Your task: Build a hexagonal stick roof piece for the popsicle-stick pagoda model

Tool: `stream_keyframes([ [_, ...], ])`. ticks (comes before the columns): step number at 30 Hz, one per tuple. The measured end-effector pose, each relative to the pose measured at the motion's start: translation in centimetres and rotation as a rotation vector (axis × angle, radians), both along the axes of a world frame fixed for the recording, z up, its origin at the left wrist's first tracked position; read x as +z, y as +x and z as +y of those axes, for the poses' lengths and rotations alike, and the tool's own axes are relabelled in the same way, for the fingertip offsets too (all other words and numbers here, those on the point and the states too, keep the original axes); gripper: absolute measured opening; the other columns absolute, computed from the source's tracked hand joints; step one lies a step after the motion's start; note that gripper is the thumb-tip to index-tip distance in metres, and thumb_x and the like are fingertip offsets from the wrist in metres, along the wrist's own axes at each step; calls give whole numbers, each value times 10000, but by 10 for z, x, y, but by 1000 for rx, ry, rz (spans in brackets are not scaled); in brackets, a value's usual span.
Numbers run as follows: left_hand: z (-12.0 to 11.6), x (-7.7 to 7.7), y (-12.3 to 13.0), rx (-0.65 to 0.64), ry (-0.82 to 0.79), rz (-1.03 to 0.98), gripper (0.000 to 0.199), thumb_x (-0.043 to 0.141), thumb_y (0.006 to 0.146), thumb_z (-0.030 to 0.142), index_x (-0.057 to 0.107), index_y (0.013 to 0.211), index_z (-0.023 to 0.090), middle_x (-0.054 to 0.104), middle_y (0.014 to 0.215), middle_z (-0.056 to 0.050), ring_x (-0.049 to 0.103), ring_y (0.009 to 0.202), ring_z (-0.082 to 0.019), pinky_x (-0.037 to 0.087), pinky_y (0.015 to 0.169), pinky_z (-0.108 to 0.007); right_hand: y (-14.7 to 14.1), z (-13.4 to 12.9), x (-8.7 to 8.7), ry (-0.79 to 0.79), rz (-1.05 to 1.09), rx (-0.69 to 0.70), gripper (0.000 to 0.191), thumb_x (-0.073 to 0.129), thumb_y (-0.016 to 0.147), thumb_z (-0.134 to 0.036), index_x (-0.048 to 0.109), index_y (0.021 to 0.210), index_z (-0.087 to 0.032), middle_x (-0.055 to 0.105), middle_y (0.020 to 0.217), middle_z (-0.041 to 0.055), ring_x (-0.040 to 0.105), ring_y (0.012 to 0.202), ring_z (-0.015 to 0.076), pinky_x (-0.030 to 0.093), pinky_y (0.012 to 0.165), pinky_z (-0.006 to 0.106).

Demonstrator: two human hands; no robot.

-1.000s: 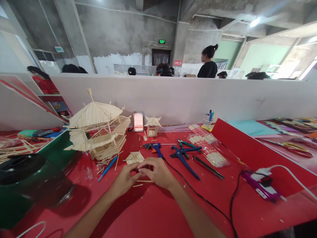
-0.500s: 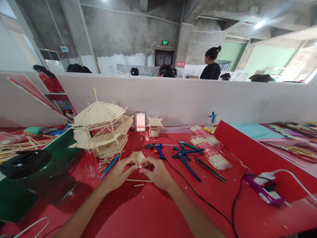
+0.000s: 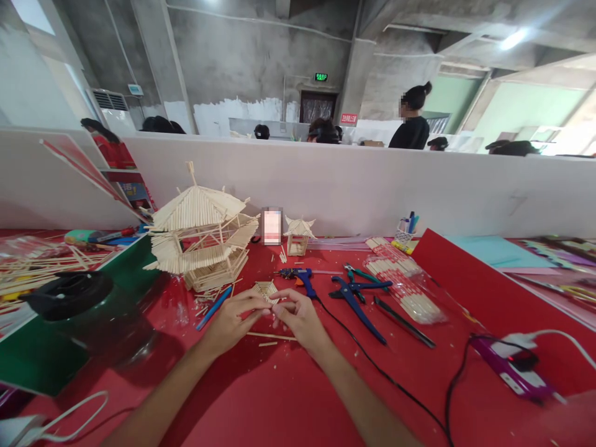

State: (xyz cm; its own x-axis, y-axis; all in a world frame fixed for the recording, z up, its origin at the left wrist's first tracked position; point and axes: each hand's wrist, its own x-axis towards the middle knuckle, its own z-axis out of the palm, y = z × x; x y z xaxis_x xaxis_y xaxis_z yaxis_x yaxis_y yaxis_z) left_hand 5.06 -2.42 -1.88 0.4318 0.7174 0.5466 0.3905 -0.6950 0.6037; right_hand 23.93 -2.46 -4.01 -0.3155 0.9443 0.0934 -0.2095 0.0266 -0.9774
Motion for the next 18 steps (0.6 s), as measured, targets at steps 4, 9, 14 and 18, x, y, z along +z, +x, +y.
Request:
stream_keyframes([
  [4, -1, 2, -7, 40, 237, 187, 260, 444, 1005, 262, 700, 1012, 215, 698, 976, -58, 636, 927, -160, 492, 855, -282, 2, -5, 7, -217, 242, 126, 470, 799, 721, -359, 628, 1133, -210, 720, 870, 36, 629, 652, 119, 402, 519, 193],
  [9, 2, 10, -18, 63, 486, 436, 257, 396, 1009, 175, 637, 920, 178, 668, 876, -40, 593, 802, -157, 456, 758, -282, 8, -7, 12, -427, 495, 363, 521, 769, 737, -284, 592, 1221, -204, 716, 1047, 90, 656, 832, 134, 445, 608, 182],
  [14, 14, 18, -43, 202, 481, 608, 323, 350, 1028, 258, 620, 877, 169, 636, 808, -47, 569, 751, -178, 412, 717, -299, 12, -4, 9, -366, 434, 317, 411, 778, 745, -345, 633, 1103, -204, 719, 863, 40, 604, 663, 100, 431, 602, 196],
  [18, 20, 25, -65, 257, 187, 662, 434, 317, 1025, 371, 611, 774, 175, 620, 744, -51, 559, 708, -197, 384, 681, -306, 12, -2, 9, -78, 10, 173, 234, 740, 792, -365, 640, 910, -189, 652, 707, -9, 520, 578, 93, 391, 584, 218],
])
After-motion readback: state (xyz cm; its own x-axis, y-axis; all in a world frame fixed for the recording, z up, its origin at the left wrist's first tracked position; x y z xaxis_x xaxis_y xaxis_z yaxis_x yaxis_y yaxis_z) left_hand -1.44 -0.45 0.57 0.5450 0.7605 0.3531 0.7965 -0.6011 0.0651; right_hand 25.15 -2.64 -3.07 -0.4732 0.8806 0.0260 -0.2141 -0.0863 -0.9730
